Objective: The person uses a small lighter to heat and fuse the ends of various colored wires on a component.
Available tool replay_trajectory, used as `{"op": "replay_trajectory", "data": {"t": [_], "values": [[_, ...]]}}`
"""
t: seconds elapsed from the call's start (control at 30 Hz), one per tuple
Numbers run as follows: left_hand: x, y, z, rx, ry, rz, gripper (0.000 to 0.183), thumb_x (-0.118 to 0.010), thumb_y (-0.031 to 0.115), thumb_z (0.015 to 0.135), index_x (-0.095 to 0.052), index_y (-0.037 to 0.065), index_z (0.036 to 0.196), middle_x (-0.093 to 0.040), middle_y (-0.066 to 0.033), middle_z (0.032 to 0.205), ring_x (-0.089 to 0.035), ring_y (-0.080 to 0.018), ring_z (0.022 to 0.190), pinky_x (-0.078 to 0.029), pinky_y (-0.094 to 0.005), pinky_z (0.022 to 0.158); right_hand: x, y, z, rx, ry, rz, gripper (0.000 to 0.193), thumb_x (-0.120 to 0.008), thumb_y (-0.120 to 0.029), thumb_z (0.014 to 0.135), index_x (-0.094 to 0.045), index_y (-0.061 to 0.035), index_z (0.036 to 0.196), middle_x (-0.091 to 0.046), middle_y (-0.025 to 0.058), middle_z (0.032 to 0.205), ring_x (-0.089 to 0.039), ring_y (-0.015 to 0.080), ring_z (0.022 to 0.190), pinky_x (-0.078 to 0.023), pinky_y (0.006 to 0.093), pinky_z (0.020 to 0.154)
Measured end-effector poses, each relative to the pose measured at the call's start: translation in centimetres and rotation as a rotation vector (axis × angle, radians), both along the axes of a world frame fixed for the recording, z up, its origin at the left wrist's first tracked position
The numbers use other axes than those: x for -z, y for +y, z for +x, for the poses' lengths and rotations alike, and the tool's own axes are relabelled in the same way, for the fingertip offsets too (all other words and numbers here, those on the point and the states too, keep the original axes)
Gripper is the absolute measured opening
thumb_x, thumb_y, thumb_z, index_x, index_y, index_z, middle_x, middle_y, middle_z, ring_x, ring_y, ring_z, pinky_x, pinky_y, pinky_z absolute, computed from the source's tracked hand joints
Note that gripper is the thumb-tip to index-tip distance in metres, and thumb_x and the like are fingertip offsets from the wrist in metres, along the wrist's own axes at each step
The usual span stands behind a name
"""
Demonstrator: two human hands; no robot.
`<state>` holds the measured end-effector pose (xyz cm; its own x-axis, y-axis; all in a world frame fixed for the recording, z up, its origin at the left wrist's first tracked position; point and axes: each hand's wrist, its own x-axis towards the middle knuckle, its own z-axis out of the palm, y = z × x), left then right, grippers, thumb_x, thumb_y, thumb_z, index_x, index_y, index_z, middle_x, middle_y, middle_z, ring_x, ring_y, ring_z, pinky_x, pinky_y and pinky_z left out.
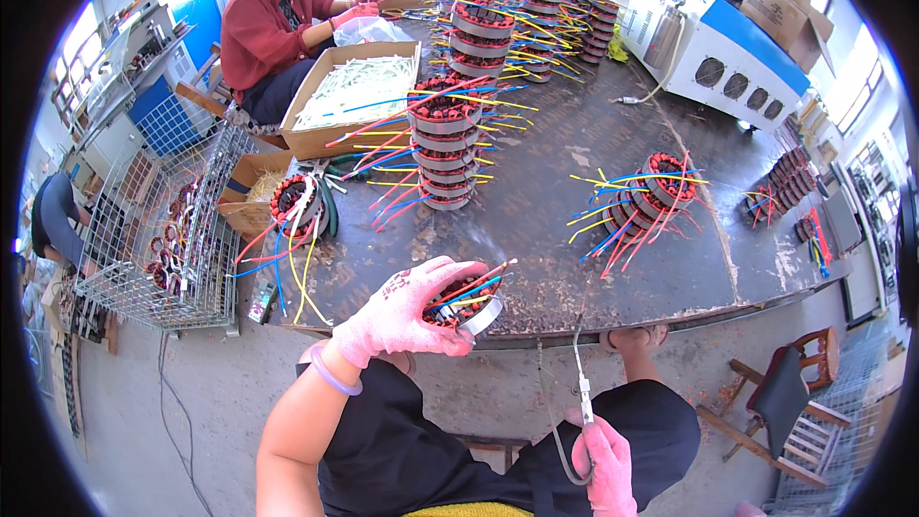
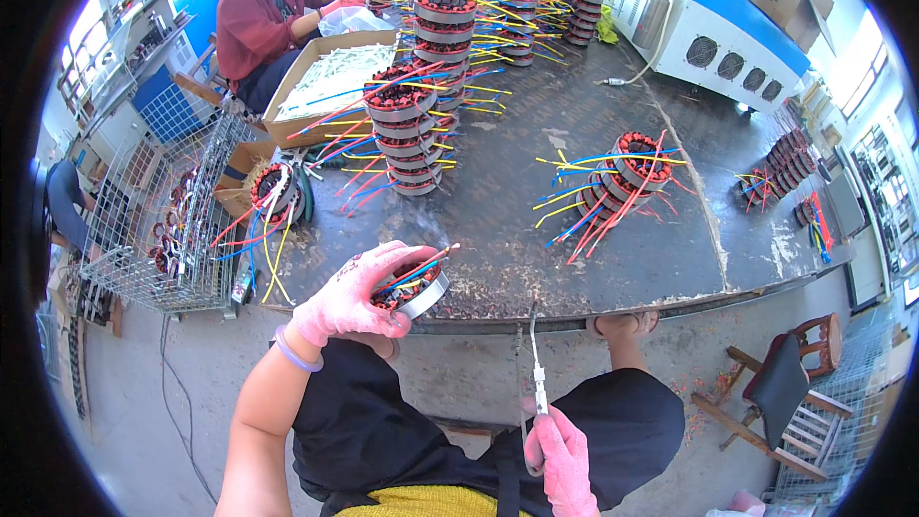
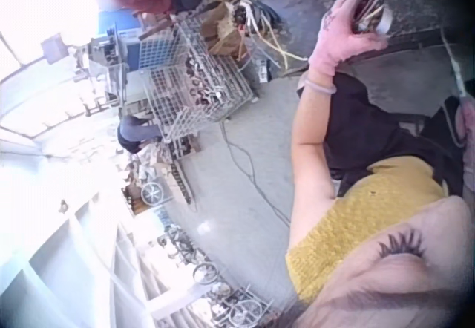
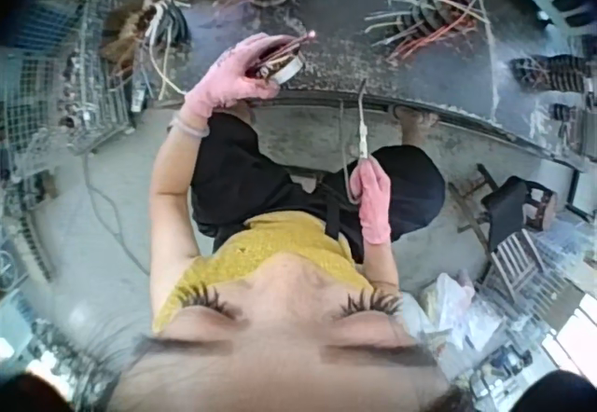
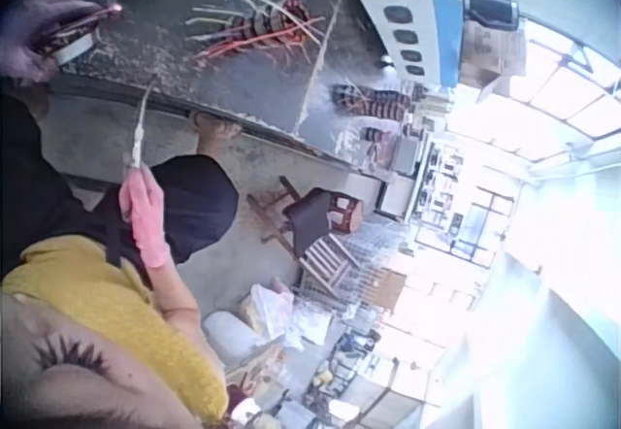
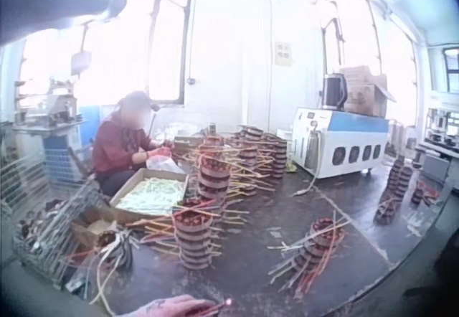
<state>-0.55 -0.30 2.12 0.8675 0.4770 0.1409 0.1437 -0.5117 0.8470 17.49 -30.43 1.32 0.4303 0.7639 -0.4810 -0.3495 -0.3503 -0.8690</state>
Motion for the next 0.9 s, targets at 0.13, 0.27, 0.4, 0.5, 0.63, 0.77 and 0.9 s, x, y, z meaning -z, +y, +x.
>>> {"op": "replay_trajectory", "data": {"t": [0.13,0.27,0.4,0.5,0.63,0.77,0.9], "values": [[-0.2,0.1,-0.1,0.013,-0.010,-0.082,0.088,-0.077,0.042,0.060,-0.055,0.000,0.135,-0.062,-0.0169,0.122,-0.060,-0.0337,0.113,-0.045,-0.0402,0.100,0.0,-0.1,-0.3,-0.002,0.005,-0.007,0.042,-0.053,-0.029,0.104,-0.060,0.0036,0.129,-0.048,-0.0053,0.062,-0.039,0.0035,0.053,-0.028,0.0209,0.048],[0.0,0.1,-0.3,0.011,-0.013,-0.121,0.091,-0.074,0.052,0.063,-0.055,-0.001,0.135,-0.062,-0.0180,0.124,-0.060,-0.0347,0.113,-0.045,-0.0406,0.099,0.0,-0.1,-0.3,-0.016,-0.008,0.002,0.042,-0.052,-0.029,0.104,-0.059,0.0047,0.129,-0.049,-0.0052,0.062,-0.039,0.0030,0.053,-0.028,0.0204,0.048],[-0.5,-0.1,-0.4,-0.010,-0.009,-0.148,0.096,-0.076,0.059,0.064,-0.055,-0.002,0.134,-0.062,-0.0185,0.125,-0.060,-0.0340,0.115,-0.045,-0.0409,0.101,0.0,-0.1,-0.5,-0.002,0.009,0.020,0.041,-0.052,-0.028,0.105,-0.059,0.0048,0.129,-0.050,-0.0048,0.062,-0.040,0.0027,0.054,-0.028,0.0198,0.049],[-0.7,-0.1,-0.4,-0.011,0.014,-0.159,0.099,-0.077,0.062,0.063,-0.055,-0.003,0.134,-0.062,-0.0184,0.125,-0.060,-0.0333,0.116,-0.045,-0.0406,0.101,-0.2,0.1,-0.6,-0.011,0.015,-0.003,0.041,-0.052,-0.027,0.105,-0.059,0.0048,0.129,-0.050,-0.0049,0.062,-0.040,0.0028,0.054,-0.029,0.0197,0.049],[-0.3,0.2,-0.3,0.007,0.011,-0.121,0.091,-0.079,0.054,0.065,-0.056,-0.001,0.134,-0.063,-0.0169,0.123,-0.061,-0.0314,0.114,-0.046,-0.0389,0.100,-0.3,0.2,-0.7,-0.021,0.001,-0.015,0.041,-0.052,-0.028,0.105,-0.059,0.0047,0.130,-0.050,-0.0049,0.063,-0.040,0.0030,0.055,-0.028,0.0200,0.050],[-0.1,0.3,-0.5,0.021,-0.007,-0.066,0.080,-0.080,0.040,0.068,-0.056,0.003,0.135,-0.064,-0.0149,0.121,-0.062,-0.0289,0.113,-0.047,-0.0373,0.099,-0.5,0.3,-0.8,-0.024,-0.006,-0.026,0.043,-0.051,-0.029,0.105,-0.058,0.0046,0.131,-0.049,-0.0053,0.063,-0.040,0.0030,0.055,-0.028,0.0202,0.050],[0.4,0.4,-0.5,0.018,-0.013,-0.036,0.080,-0.081,0.040,0.068,-0.056,0.002,0.135,-0.063,-0.0158,0.122,-0.062,-0.0306,0.114,-0.047,-0.0379,0.100,-0.5,0.2,-0.8,-0.035,-0.010,-0.018,0.043,-0.051,-0.029,0.105,-0.057,0.0044,0.131,-0.049,-0.0055,0.062,-0.039,0.0029,0.055,-0.028,0.0202,0.050]]}}
